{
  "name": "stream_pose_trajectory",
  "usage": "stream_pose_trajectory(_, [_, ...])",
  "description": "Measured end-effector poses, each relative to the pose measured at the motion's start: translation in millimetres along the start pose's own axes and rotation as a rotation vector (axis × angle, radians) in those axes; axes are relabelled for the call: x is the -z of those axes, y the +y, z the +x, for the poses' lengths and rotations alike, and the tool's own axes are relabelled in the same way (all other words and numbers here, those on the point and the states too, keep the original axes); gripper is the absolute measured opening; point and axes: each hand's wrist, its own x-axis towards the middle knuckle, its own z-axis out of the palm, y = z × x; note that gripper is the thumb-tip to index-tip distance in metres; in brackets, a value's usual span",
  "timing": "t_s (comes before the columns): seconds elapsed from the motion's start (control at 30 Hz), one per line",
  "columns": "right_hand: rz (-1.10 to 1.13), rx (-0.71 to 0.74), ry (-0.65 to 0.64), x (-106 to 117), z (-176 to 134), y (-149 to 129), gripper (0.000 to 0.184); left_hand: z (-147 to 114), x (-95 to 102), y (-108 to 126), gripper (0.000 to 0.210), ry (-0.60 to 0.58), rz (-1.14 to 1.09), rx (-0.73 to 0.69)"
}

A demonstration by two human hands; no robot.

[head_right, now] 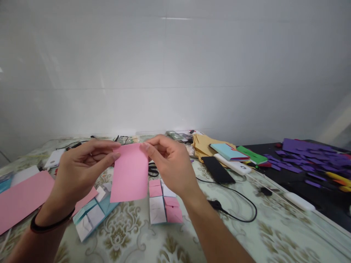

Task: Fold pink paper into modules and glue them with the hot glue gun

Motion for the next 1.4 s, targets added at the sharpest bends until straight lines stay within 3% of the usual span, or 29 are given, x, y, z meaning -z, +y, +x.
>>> stream_pose_trajectory(0.2, [-0.005, -0.147, -0.175, 1.8, 1.4, 2.4, 0.03, 0.2, 1.8, 0.1, 0.013, 0.074, 0.068, 0.008])
stream_pose_trajectory(0.4, [-0.069, -0.13, -0.107, 0.9, 2.6, 5.5, 0.032, 1.7, 1.1, -1.9, 0.015, 0.045, -0.012, 0.065])
stream_pose_trajectory(0.67, [-0.123, -0.093, -0.041, 1.8, 2.4, 5.5, 0.029, 1.2, 5.2, -5.8, 0.036, -0.076, -0.054, 0.155])
stream_pose_trajectory(0.83, [-0.096, -0.094, -0.149, 4.0, 3.1, 5.1, 0.033, 3.1, 4.8, -2.1, 0.033, -0.005, -0.079, 0.129])
stream_pose_trajectory(0.93, [-0.117, -0.131, -0.22, 5.2, 3.2, 6.3, 0.039, 5.7, 4.0, -3.7, 0.043, 0.035, -0.121, 0.115])
stream_pose_trajectory(1.03, [-0.151, -0.119, -0.176, 4.4, 2.9, 7.0, 0.042, 8.4, 3.0, -7.2, 0.059, 0.025, -0.207, 0.172])
stream_pose_trajectory(1.1, [-0.167, -0.104, -0.136, 3.3, 2.6, 6.4, 0.041, 9.7, 2.7, -9.4, 0.062, -0.051, -0.259, 0.275])
stream_pose_trajectory(1.23, [-0.177, -0.097, -0.115, 2.3, 2.4, 5.2, 0.038, 10.0, 3.7, -11.8, 0.04, -0.218, -0.252, 0.394])
stream_pose_trajectory(1.4, [-0.099, -0.101, -0.205, 3.7, 3.2, 6.1, 0.035, 10.2, 6.5, -11.4, 0.025, -0.121, -0.21, 0.31])
